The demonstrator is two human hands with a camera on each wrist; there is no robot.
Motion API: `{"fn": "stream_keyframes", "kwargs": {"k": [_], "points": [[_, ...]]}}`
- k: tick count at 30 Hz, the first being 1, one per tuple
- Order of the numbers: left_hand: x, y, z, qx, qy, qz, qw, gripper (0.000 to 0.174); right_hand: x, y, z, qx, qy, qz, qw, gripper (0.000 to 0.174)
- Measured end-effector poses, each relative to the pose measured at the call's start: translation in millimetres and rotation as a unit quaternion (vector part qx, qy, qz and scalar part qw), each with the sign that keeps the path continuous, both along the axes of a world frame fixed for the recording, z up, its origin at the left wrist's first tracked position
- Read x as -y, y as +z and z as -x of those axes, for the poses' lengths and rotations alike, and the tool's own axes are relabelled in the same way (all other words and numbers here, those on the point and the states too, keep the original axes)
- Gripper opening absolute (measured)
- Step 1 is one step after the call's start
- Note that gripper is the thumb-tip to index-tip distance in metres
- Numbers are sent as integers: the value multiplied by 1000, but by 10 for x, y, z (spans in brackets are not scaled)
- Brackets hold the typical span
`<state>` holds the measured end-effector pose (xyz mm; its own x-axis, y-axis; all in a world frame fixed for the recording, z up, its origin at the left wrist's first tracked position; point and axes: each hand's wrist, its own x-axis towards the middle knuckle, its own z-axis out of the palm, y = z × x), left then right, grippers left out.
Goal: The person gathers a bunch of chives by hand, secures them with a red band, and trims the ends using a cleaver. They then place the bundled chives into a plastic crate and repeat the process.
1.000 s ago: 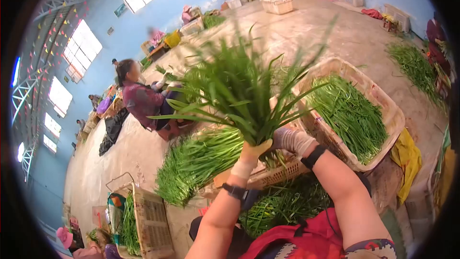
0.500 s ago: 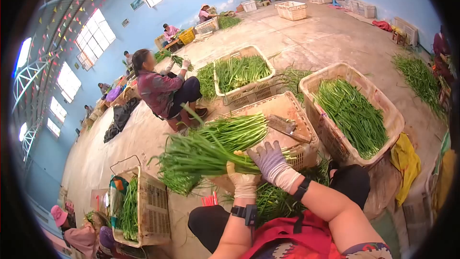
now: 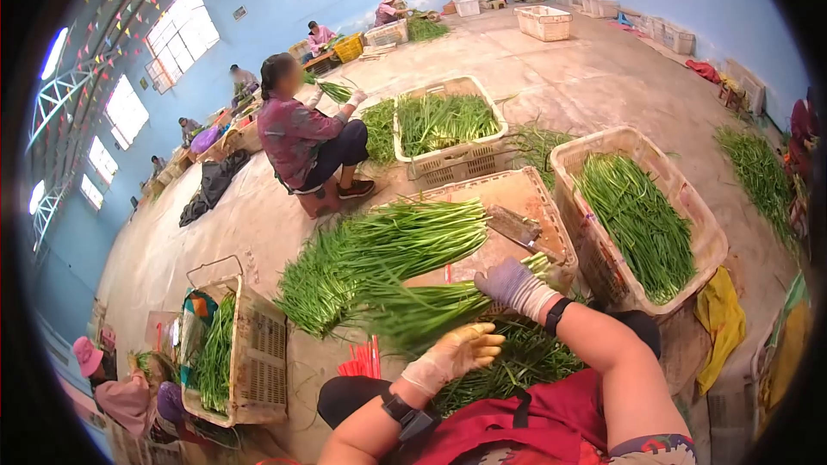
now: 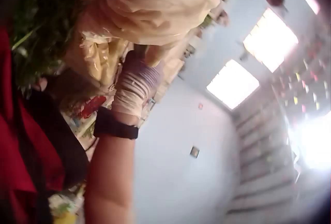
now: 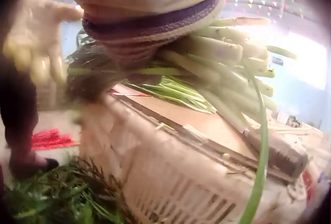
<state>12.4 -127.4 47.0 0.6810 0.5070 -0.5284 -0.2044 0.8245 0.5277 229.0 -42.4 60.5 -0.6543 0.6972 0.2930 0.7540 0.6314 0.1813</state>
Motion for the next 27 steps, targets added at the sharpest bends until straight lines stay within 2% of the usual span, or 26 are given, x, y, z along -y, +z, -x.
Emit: {"fn": "stream_keyframes", "kwargs": {"k": [1, 2, 3, 4, 5, 6, 8, 9, 10, 11, 12, 13, 14, 15, 16, 17, 18, 19, 20, 23, 24, 25, 27], "points": [[-121, 225, 1, -88, -36, -124, 988, 45, -45, 6, -38, -18, 33, -7, 999, 20], [-199, 258, -63, -159, 11, -322, 933, 60, -74, 2, -57, -18, 47, 3, 999, 20], [-311, 433, -159, -333, 63, -602, 723, 74, -91, 31, -39, -17, 61, 12, 998, 20], [-409, 478, -224, -387, 67, -722, 570, 85, -95, 94, -10, -16, 76, 21, 997, 20], [-506, 522, -289, -448, 101, -801, 385, 96, -71, 160, 10, -8, 63, 40, 997, 20], [-614, 482, -354, -443, 96, -811, 369, 103, -94, 148, -5, -21, 67, 29, 997, 20], [-782, 430, -502, -488, 46, -765, 417, 112, -153, 118, -65, -45, 72, 7, 996, 20], [-775, 502, -578, -534, -5, -698, 478, 112, -125, 283, -87, 0, 28, 59, 998, 20], [-799, 537, -645, -573, -56, -620, 533, 113, -168, 249, -132, -6, 23, 13, 1000, 20], [-882, 513, -691, -592, -64, -605, 529, 102, -219, 199, -173, -11, 19, -33, 999, 20], [-1014, 275, -670, -562, -54, -619, 546, 97, -272, 173, -205, -16, 16, -81, 996, 19], [-1224, -94, -618, -531, -42, -633, 561, 91, -279, 367, -194, 17, -52, -38, 998, 29], [-1351, -298, -582, -501, -30, -646, 576, 86, -334, 400, -296, -25, -93, -109, 989, 35], [-1188, 279, -628, -556, -27, -605, 569, 63, -346, 399, -436, -69, -132, -175, 973, 40], [-1248, 252, -597, -561, -21, -577, 593, 65, -295, 471, -599, -31, -234, -137, 962, 62], [-1295, 261, -536, -552, -32, -567, 610, 66, -274, 763, -703, -117, -346, 85, 927, 80], [-1340, 271, -491, -543, -39, -559, 626, 67, -371, 424, -990, -266, -313, -4, 912, 102], [-1338, 245, -469, -543, -31, -565, 620, 68, -409, 212, -1112, -467, -245, 99, 844, 110], [-1326, 206, -464, -542, -24, -573, 615, 69, -399, 97, -1161, -640, -165, 195, 724, 119], [-1224, 280, -459, -535, -51, -581, 611, 71, -197, 119, -934, -658, -159, 388, 625, 128], [-1162, 307, -434, -533, -68, -580, 612, 72, -150, 109, -841, -639, -210, 415, 613, 125], [-1099, 286, -411, -525, -42, -599, 603, 75, -102, 106, -746, -617, -259, 442, 597, 122], [-1006, 289, -322, -531, -49, -604, 592, 76, 8, 203, -655, -576, -301, 467, 599, 113]]}}
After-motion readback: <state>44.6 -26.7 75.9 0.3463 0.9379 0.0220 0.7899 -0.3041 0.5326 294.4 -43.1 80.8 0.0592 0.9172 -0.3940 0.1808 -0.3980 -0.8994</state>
